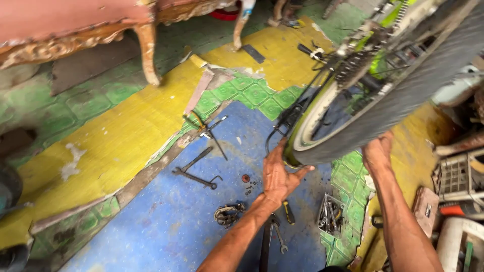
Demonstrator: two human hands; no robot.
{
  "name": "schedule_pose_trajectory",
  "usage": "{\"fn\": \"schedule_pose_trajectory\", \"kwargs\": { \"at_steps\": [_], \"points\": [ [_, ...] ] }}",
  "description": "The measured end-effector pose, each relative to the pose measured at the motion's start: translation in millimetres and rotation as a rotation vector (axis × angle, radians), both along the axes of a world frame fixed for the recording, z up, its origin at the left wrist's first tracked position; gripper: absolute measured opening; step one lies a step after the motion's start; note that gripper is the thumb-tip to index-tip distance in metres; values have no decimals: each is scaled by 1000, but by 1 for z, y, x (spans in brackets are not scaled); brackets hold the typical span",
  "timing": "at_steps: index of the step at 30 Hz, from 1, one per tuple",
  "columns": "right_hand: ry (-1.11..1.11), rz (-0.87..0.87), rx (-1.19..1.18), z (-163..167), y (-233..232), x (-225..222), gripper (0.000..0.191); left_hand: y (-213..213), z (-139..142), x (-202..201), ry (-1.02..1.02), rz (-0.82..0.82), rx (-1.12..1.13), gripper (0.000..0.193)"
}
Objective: The person adjusts the rear wheel and derailleur of a green bicycle. They rotate the wheel, align the chain, and make small adjustments to the derailleur mechanism while sitting on the floor.
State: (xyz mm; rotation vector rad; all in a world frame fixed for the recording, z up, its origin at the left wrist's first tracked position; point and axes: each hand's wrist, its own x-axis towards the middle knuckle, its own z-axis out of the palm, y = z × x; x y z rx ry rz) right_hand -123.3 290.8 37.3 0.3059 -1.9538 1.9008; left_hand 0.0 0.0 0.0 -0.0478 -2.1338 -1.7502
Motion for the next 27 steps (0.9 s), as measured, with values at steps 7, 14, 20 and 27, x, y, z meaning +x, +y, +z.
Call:
{"fn": "schedule_pose_trajectory", "kwargs": {
  "at_steps": [7,14,20,27],
  "points": [
    [-48,-126,86,17,-14,0,24,2,24,5,96,20,40,120],
    [-72,-161,145,25,-23,4,9,18,32,3,362,135,-25,71],
    [-113,-180,181,37,-27,16,11,29,36,5,297,151,-87,47],
    [-121,-219,231,52,-29,24,11,35,41,6,261,116,-72,43]
  ]
}}
